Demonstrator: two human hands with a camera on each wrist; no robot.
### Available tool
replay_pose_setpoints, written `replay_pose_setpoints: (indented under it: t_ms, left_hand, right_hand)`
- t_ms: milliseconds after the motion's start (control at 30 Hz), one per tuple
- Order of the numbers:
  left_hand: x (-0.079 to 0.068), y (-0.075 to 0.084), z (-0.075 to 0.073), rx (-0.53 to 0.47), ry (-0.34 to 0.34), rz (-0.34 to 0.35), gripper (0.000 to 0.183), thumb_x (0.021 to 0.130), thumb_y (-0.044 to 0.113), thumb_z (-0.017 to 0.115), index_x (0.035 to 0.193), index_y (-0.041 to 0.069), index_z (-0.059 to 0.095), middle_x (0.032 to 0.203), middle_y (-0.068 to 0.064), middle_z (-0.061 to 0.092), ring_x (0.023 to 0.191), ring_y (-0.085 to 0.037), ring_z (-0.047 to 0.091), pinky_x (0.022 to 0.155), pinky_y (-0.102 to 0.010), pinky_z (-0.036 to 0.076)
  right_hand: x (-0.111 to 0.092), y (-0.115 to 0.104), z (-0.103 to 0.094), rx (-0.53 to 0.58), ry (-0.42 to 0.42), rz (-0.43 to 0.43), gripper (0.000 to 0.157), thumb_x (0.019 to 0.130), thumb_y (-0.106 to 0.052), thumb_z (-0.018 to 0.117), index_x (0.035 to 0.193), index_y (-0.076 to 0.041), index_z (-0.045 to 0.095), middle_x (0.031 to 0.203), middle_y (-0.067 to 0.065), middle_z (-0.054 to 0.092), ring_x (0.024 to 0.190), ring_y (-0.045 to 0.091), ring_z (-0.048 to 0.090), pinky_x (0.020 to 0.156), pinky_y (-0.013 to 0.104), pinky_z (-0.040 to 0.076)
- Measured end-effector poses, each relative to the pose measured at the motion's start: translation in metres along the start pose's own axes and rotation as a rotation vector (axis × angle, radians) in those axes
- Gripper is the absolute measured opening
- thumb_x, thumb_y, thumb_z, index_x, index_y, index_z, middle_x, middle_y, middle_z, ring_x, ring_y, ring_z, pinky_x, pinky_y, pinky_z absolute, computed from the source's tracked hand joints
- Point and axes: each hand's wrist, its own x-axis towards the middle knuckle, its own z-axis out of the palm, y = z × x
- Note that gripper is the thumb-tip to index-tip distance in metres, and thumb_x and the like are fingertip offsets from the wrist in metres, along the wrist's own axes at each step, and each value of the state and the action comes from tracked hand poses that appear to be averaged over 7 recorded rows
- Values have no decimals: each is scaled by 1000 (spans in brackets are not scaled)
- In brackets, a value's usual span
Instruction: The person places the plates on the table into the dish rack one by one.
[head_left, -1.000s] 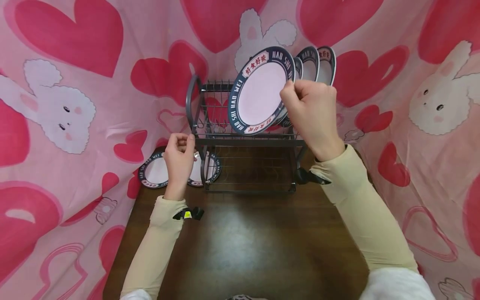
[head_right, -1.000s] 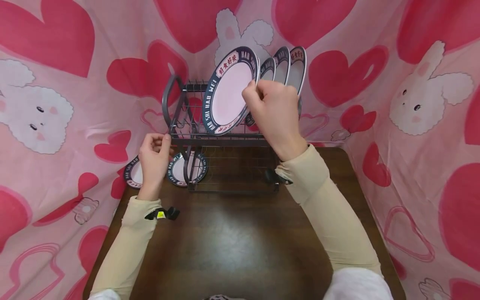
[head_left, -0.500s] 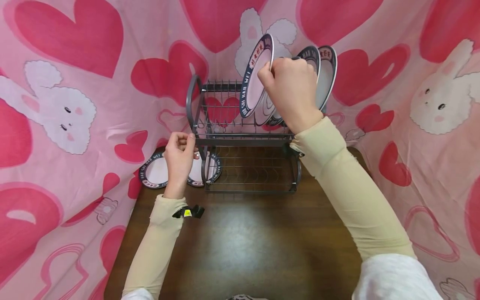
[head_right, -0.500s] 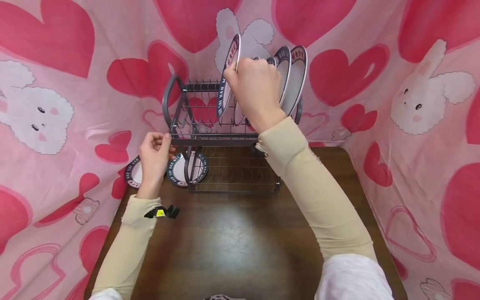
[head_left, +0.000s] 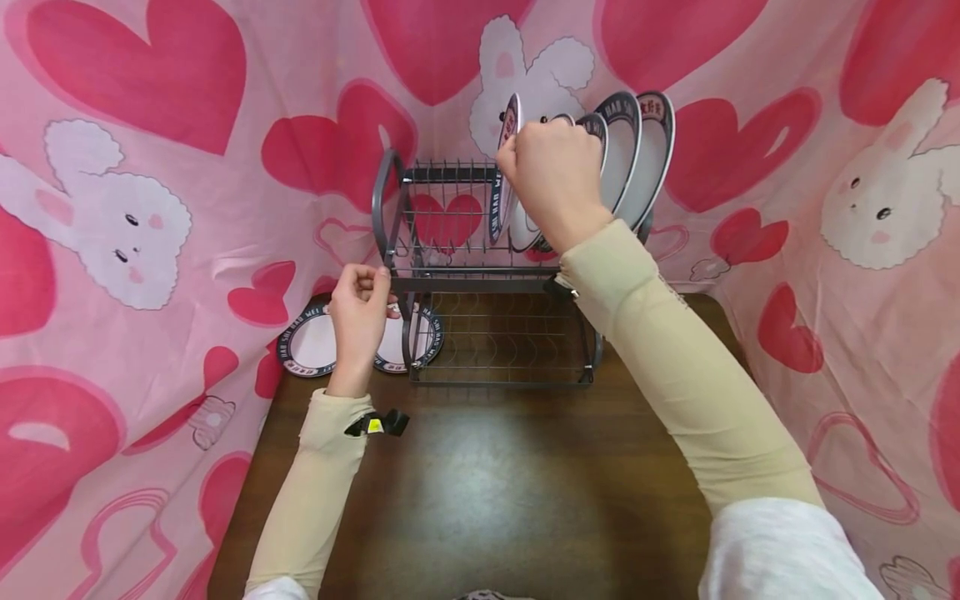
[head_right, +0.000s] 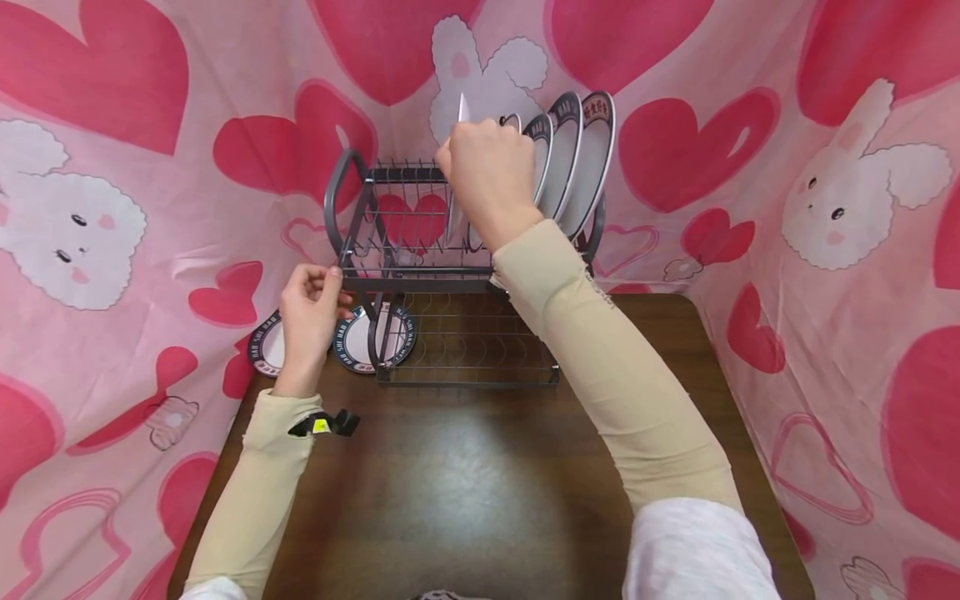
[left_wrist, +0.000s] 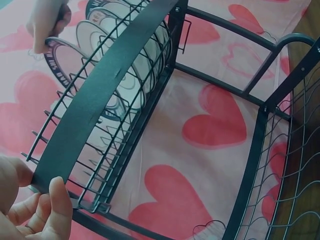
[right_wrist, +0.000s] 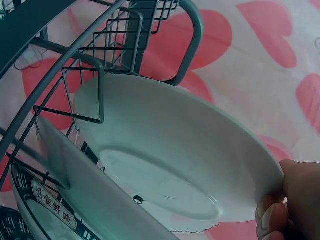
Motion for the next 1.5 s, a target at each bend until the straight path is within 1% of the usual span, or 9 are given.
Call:
replay_pose_setpoints:
  t_ms: [167, 267, 433, 533, 767, 1100, 1267, 1433, 1500]
  left_hand:
    - [-2, 4, 0, -5, -24, -18, 22, 92, 23, 58, 96, 1, 56, 77, -10, 59, 51, -10, 59, 45, -30, 51]
    - [-4, 14, -2, -8, -37, -25, 19, 92, 18, 57, 96, -1, 55, 76, -9, 58, 50, -8, 59, 45, -26, 51]
    - [-11, 33, -3, -11, -40, -34, 17, 93, 13, 55, 96, -4, 54, 74, -6, 57, 51, -4, 58, 45, -24, 51]
    - [-12, 35, -3, -19, -39, -45, 17, 93, 13, 55, 96, -4, 54, 75, -8, 57, 51, -3, 58, 46, -24, 51]
    - [-12, 34, -3, -37, -41, -56, 16, 93, 12, 55, 96, -4, 54, 76, -14, 58, 51, -5, 57, 46, -24, 51]
    - [-11, 33, -4, -10, -46, -35, 20, 93, 16, 56, 97, -4, 55, 84, -25, 58, 52, -5, 58, 48, -28, 52]
    - [-11, 36, -5, -3, -50, -37, 21, 92, 16, 57, 97, -5, 55, 82, -22, 59, 54, -7, 59, 52, -36, 54]
    - [-11, 36, -7, 11, -45, -42, 22, 93, 16, 57, 97, -5, 55, 80, -18, 59, 53, -6, 59, 54, -42, 53]
    - [-10, 33, -7, 10, -44, -40, 23, 92, 18, 57, 98, -4, 55, 80, -18, 59, 53, -6, 59, 52, -40, 54]
  right_hand:
    - [2, 0, 4, -12, -37, 30, 40, 88, -23, 31, 66, -6, 60, 79, 21, 64, 74, 39, 60, 62, 51, 49]
    - [3, 0, 7, -32, -55, 48, 42, 89, -24, 30, 71, -3, 63, 82, 21, 65, 75, 40, 61, 61, 51, 49]
    - [5, -2, 10, -65, -28, 53, 44, 92, -25, 33, 78, -1, 67, 85, 22, 67, 76, 41, 63, 60, 51, 49]
    - [6, -3, 10, -86, -24, 56, 44, 94, -26, 34, 81, -2, 69, 86, 21, 68, 77, 40, 63, 60, 51, 49]
    - [9, -6, 5, -131, -92, 93, 48, 98, -39, 37, 97, -5, 71, 94, 19, 68, 82, 38, 64, 64, 49, 50]
    - [11, -5, 2, -154, -140, 107, 48, 100, -38, 33, 110, -5, 67, 102, 19, 67, 92, 40, 63, 69, 51, 50]
    - [11, -4, 0, -173, -191, 111, 48, 101, -36, 30, 109, -5, 67, 102, 18, 66, 91, 40, 63, 69, 50, 49]
    - [10, -3, 0, -175, -193, 121, 49, 100, -39, 33, 111, -6, 66, 103, 18, 66, 89, 40, 63, 68, 50, 49]
    - [10, -2, 0, -176, -184, 124, 47, 100, -39, 35, 112, -6, 66, 103, 17, 66, 87, 40, 63, 66, 49, 50]
